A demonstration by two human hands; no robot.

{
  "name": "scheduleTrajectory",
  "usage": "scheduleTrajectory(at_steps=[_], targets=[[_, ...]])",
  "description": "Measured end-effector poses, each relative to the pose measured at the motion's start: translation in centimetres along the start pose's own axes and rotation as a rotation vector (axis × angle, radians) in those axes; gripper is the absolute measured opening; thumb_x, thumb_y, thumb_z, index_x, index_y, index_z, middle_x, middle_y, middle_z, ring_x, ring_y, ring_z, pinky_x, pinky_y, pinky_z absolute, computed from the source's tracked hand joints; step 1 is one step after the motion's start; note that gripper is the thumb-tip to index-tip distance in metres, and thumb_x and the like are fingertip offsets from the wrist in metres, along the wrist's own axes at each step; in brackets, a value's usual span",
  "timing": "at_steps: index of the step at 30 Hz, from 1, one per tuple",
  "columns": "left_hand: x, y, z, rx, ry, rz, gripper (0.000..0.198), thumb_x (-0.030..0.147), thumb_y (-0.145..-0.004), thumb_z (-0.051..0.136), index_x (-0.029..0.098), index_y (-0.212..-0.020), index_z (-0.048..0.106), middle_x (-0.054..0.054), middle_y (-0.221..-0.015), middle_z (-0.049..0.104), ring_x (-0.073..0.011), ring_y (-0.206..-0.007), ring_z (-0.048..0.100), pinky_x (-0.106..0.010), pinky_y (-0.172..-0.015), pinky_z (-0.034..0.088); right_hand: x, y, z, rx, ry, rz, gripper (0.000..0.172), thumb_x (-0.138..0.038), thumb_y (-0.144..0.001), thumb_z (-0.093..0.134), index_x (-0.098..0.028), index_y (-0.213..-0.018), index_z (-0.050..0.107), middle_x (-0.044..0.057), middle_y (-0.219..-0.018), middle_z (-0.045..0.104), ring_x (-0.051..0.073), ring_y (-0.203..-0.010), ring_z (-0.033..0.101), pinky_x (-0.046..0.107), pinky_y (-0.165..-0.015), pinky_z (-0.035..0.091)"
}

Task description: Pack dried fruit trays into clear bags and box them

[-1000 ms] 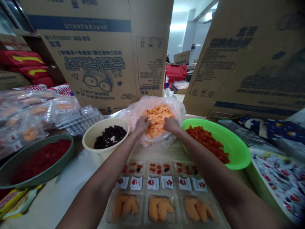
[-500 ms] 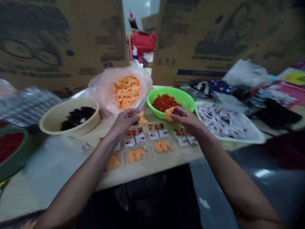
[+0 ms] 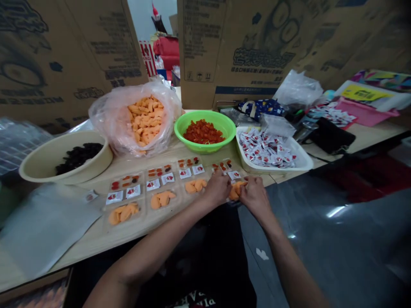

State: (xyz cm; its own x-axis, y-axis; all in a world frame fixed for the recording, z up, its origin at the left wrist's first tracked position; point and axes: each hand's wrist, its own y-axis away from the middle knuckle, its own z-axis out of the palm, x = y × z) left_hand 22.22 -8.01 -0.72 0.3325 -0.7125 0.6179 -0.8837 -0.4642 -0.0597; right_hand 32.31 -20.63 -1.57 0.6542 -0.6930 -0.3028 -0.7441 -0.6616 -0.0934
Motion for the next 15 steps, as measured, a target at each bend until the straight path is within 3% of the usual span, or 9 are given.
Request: scheduleTrajectory(at_steps=[3,5,7,9,12,15], targets=[[-0.3,2.1,0.4,0.070,-0.170,0.172,0.023,0.018,-0.097,0.049,0.013,-0.102,0.071,-0.017,-0.120,0.064,-0.0258,-0.113,0.061,-0.038,-0.096,0.050,1.3,0.8,-0.4,0.071,0.059,-0.171,0.040,-0.014,-0.091,0.039,-0.007,-0.123,0.062,0.022,-0.121,0.061,0.031,-0.112,0.059,0.041,-0.096,0.047],[-0.7,3.7,1.1,0.018,-0.259,0.357,0.028,0.026,-0.098,0.051,0.013,-0.119,0.065,-0.018,-0.137,0.057,-0.0301,-0.127,0.054,-0.044,-0.102,0.048,1.7,1.8,-0.2,0.046,0.060,-0.307,0.045,-0.011,-0.091,0.037,-0.008,-0.131,0.059,0.021,-0.132,0.059,0.030,-0.122,0.055,0.042,-0.102,0.044],[-1.2,5.0,2.0,-0.057,-0.331,0.485,0.046,0.037,-0.096,0.057,0.013,-0.136,0.055,-0.017,-0.152,0.046,-0.0339,-0.138,0.045,-0.050,-0.109,0.044,1.9,3.0,0.7,0.012,0.072,-0.399,0.047,-0.017,-0.095,0.038,-0.010,-0.138,0.054,0.020,-0.145,0.052,0.031,-0.134,0.047,0.046,-0.109,0.040],[-1.8,5.9,2.9,-0.112,-0.380,0.503,0.058,0.041,-0.096,0.057,0.014,-0.146,0.044,-0.017,-0.158,0.039,-0.0341,-0.144,0.039,-0.052,-0.113,0.039,2.1,3.9,2.0,-0.004,0.081,-0.433,0.050,-0.026,-0.099,0.037,-0.010,-0.144,0.049,0.020,-0.153,0.045,0.031,-0.143,0.038,0.050,-0.114,0.034],[-2.6,6.3,2.8,-0.115,-0.344,0.435,0.057,0.035,-0.099,0.051,0.013,-0.150,0.038,-0.017,-0.157,0.039,-0.0313,-0.147,0.036,-0.050,-0.115,0.038,2.6,4.3,3.4,-0.039,0.028,-0.465,0.055,-0.031,-0.101,0.034,-0.011,-0.151,0.041,0.018,-0.156,0.041,0.029,-0.147,0.034,0.054,-0.118,0.029],[-2.5,6.2,1.1,-0.028,-0.093,0.344,0.046,0.030,-0.101,0.045,0.016,-0.145,0.045,-0.016,-0.155,0.043,-0.0292,-0.147,0.035,-0.049,-0.116,0.036,2.1,3.8,2.1,-0.031,-0.125,-0.493,0.058,-0.035,-0.101,0.028,-0.016,-0.156,0.035,0.017,-0.153,0.046,0.028,-0.143,0.041,0.056,-0.116,0.033]])
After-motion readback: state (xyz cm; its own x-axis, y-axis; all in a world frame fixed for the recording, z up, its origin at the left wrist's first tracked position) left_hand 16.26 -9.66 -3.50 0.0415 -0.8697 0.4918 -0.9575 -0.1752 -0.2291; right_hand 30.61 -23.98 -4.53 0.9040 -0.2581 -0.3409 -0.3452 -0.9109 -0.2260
